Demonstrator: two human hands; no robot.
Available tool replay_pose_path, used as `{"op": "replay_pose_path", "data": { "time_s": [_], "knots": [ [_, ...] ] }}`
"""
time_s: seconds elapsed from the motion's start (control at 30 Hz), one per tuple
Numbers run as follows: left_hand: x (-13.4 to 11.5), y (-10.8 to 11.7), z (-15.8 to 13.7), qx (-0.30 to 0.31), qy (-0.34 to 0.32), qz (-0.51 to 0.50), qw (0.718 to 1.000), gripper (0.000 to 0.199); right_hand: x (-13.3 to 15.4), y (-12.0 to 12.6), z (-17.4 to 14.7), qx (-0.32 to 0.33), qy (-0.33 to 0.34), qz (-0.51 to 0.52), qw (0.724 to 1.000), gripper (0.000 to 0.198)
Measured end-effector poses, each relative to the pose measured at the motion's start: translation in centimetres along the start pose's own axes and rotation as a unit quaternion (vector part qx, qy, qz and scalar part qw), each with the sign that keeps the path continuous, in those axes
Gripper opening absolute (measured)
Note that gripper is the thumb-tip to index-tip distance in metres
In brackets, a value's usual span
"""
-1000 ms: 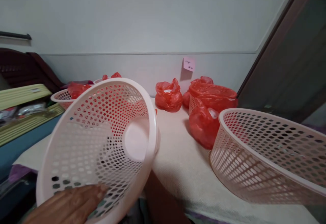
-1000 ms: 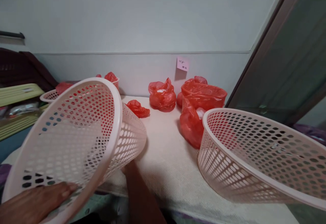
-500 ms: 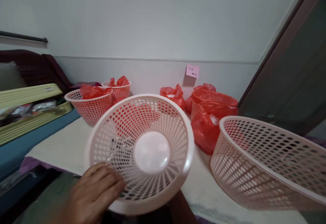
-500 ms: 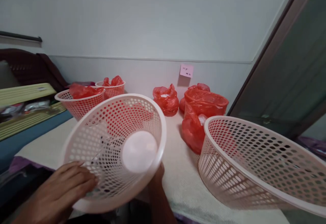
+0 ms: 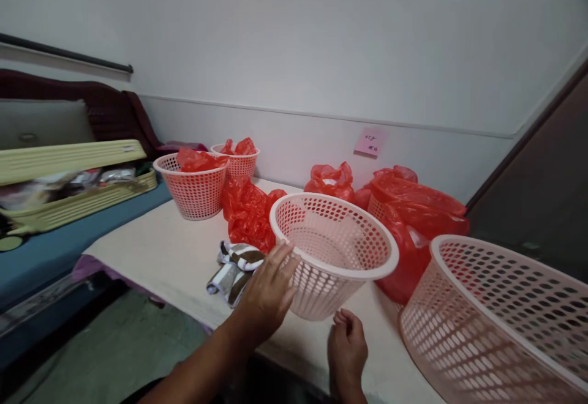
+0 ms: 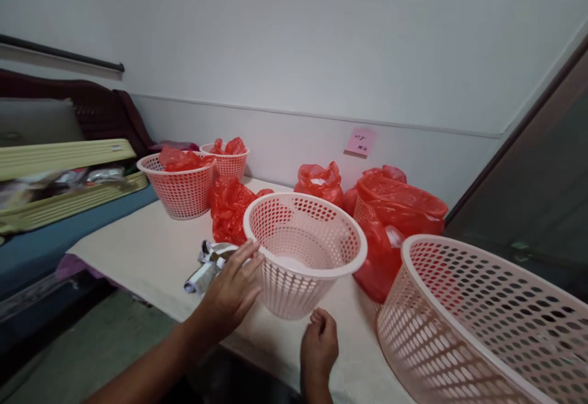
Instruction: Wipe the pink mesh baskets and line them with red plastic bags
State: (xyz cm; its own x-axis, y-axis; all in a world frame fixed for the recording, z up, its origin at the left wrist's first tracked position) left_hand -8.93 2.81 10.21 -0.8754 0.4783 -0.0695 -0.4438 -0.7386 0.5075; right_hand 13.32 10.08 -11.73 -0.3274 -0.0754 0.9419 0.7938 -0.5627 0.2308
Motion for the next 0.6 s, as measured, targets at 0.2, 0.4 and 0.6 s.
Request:
{"op": "replay_pose_path", "data": {
  "time_s": [0.2,0.4,0.6],
  "knots": [
    [3.1,-0.6,-2.9,-0.078,0.170,-0.139,0.973,0.046,0.8,-0.1,-0.7,0.024,0.032,-0.071,0.997,0.027],
    [12.2,-3.1,-6.3,-0.075,0.403,-0.150,0.899,0.020,1.1,-0.4,-1.1,0.028,0.092,-0.087,0.992,0.024],
    [19.5,-6.5,-7.5,-0.059,0.534,-0.123,0.834,0.037,1.4,-0.8,-1.3,0.037,0.157,-0.096,0.982,0.017]
  ]
}}
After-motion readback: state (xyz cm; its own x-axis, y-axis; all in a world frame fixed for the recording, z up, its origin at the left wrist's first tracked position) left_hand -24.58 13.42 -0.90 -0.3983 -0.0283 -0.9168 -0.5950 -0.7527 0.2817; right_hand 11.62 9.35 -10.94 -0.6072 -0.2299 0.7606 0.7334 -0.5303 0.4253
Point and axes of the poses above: each hand's wrist, its own z-axis towards the middle knuckle, its own y-axis out of the back of the hand, x = y × z, the point moved 3 cm from there along z, towards the middle knuckle, and after that the axes turned 7 degrees about -x, right-handed, at the moved point
